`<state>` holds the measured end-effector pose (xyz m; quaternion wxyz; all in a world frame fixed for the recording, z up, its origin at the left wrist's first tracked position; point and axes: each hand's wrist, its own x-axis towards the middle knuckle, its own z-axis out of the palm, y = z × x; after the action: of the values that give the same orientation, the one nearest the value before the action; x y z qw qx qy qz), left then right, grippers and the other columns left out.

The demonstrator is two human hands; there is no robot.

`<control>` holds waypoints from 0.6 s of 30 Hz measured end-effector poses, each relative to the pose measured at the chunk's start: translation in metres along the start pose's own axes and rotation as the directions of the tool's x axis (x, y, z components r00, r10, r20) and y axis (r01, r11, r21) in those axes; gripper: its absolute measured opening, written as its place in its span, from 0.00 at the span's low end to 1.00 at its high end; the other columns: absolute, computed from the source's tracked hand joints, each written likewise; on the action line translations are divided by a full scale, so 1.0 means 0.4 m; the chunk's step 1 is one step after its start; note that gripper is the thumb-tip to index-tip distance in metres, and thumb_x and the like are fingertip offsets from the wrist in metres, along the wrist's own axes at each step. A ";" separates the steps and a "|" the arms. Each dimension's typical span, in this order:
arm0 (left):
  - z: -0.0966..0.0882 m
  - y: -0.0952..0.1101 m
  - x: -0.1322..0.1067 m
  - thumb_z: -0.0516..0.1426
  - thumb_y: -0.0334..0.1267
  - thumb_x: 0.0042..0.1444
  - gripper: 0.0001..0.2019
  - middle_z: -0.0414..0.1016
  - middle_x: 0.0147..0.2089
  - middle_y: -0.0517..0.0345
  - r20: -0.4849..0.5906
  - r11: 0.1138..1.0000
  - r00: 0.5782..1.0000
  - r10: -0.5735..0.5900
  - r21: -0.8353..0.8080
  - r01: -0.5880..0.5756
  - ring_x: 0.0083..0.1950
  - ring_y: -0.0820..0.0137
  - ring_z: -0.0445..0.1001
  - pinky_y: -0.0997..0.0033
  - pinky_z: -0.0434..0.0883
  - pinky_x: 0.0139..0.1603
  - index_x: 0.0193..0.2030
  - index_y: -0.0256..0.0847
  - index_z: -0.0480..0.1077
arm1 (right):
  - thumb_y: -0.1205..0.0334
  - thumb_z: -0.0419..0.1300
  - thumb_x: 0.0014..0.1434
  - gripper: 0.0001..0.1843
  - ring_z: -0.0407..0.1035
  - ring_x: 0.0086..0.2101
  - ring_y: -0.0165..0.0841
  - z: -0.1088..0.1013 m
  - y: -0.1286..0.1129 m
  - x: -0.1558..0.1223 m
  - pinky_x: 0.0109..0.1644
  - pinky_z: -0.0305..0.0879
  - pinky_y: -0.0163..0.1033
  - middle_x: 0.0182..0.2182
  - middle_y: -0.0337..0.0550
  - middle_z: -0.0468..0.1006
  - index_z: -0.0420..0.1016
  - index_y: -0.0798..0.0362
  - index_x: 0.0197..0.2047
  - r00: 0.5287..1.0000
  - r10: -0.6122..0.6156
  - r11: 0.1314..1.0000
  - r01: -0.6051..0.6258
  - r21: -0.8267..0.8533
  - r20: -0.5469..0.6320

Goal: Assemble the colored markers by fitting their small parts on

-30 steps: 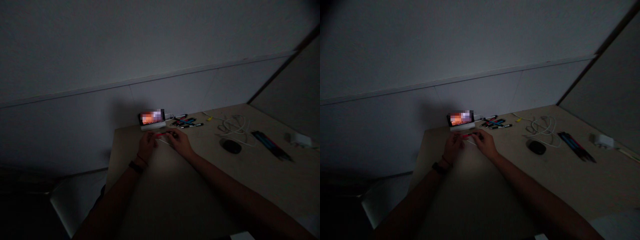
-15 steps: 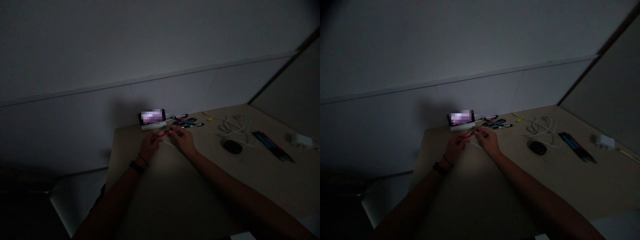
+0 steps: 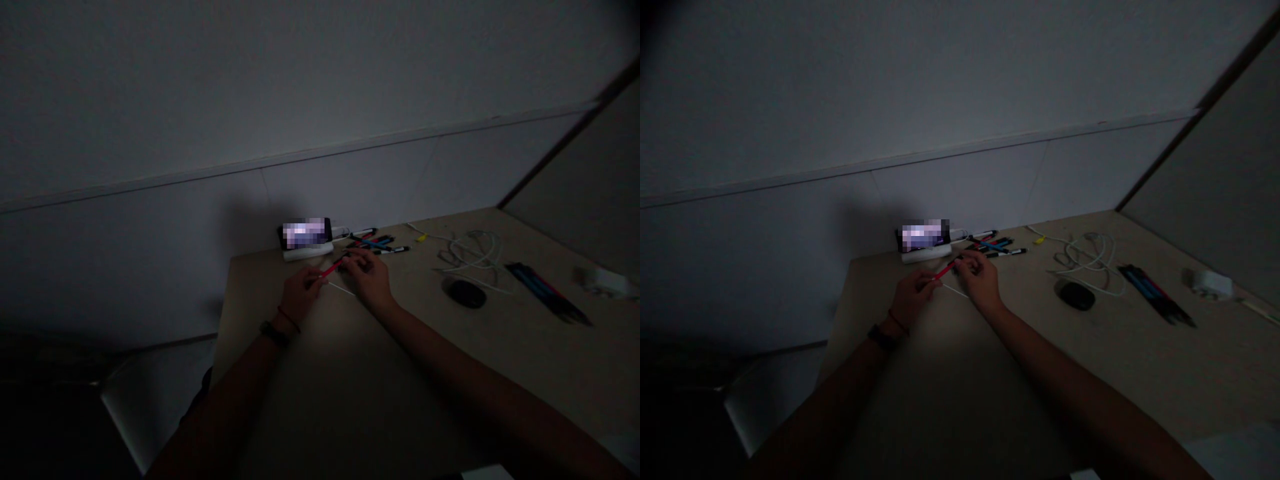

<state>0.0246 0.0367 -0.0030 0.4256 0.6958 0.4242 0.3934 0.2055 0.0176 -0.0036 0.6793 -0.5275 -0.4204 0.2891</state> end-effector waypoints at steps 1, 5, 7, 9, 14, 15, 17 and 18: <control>0.000 -0.001 0.000 0.62 0.43 0.61 0.09 0.78 0.28 0.62 -0.011 1.000 1.000 0.010 0.022 -0.010 0.25 0.73 0.74 0.74 0.70 0.29 0.41 0.40 0.76 | 0.47 0.71 0.52 0.21 0.74 0.30 0.34 -0.002 0.000 0.003 0.37 0.70 0.41 0.27 0.38 0.80 0.78 0.52 0.42 1.000 -0.004 1.000 0.004 -0.011 -0.015; -0.009 -0.006 0.001 0.61 0.40 0.64 0.06 0.83 0.37 0.56 -0.036 0.966 0.988 0.150 0.219 -0.139 0.38 0.67 0.80 0.67 0.76 0.43 0.43 0.41 0.78 | 0.45 0.69 0.53 0.20 0.73 0.30 0.35 -0.009 0.000 0.006 0.36 0.69 0.41 0.27 0.39 0.79 0.77 0.52 0.39 0.996 -0.060 0.992 0.052 -0.117 -0.060; -0.016 -0.008 0.002 0.61 0.38 0.65 0.06 0.83 0.44 0.53 0.012 0.906 0.968 0.250 0.349 -0.238 0.47 0.63 0.79 0.60 0.74 0.54 0.43 0.42 0.79 | 0.46 0.68 0.55 0.18 0.74 0.33 0.37 -0.012 -0.001 0.001 0.39 0.70 0.42 0.31 0.42 0.80 0.77 0.52 0.39 0.993 -0.110 0.970 0.099 -0.221 -0.038; -0.021 -0.011 0.003 0.60 0.37 0.66 0.07 0.83 0.48 0.52 0.086 0.844 0.948 0.305 0.437 -0.311 0.53 0.61 0.77 0.55 0.72 0.61 0.44 0.42 0.81 | 0.47 0.67 0.57 0.16 0.74 0.38 0.40 -0.014 0.000 -0.008 0.43 0.70 0.45 0.35 0.45 0.81 0.77 0.52 0.37 0.984 -0.175 0.925 0.174 -0.338 0.027; -0.019 -0.018 0.002 0.60 0.37 0.66 0.08 0.78 0.56 0.52 0.169 0.765 0.947 0.272 0.559 -0.319 0.59 0.59 0.71 0.53 0.70 0.63 0.45 0.46 0.83 | 0.55 0.66 0.59 0.07 0.72 0.44 0.44 -0.020 0.009 -0.017 0.52 0.67 0.50 0.38 0.47 0.82 0.79 0.50 0.36 0.912 -0.306 0.770 0.406 -0.492 0.274; -0.017 -0.020 0.001 0.60 0.37 0.66 0.09 0.77 0.57 0.52 0.174 0.758 0.949 0.262 0.571 -0.314 0.59 0.58 0.70 0.52 0.70 0.63 0.45 0.47 0.83 | 0.57 0.66 0.59 0.06 0.72 0.45 0.44 -0.021 0.013 -0.016 0.53 0.66 0.51 0.39 0.47 0.82 0.79 0.50 0.36 0.894 -0.315 0.746 0.441 -0.499 0.318; -0.013 -0.024 -0.001 0.59 0.37 0.67 0.10 0.77 0.57 0.53 0.186 0.750 0.949 0.256 0.581 -0.316 0.59 0.58 0.69 0.52 0.70 0.63 0.46 0.48 0.83 | 0.58 0.66 0.60 0.05 0.71 0.47 0.45 -0.024 0.021 -0.014 0.55 0.65 0.52 0.40 0.47 0.82 0.79 0.50 0.37 0.867 -0.327 0.704 0.489 -0.516 0.376; -0.012 -0.026 -0.002 0.58 0.37 0.68 0.11 0.77 0.57 0.53 0.187 0.747 0.947 0.260 0.583 -0.320 0.59 0.58 0.69 0.53 0.70 0.63 0.47 0.49 0.83 | 0.59 0.66 0.60 0.05 0.71 0.47 0.45 -0.025 0.024 -0.013 0.56 0.64 0.53 0.42 0.48 0.82 0.79 0.50 0.37 0.861 -0.331 0.685 0.501 -0.529 0.387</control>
<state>0.0174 0.0400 -0.0112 0.1333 0.8701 0.3938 0.2648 0.2125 0.0113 -0.0151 0.4570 -0.5651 -0.6857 0.0401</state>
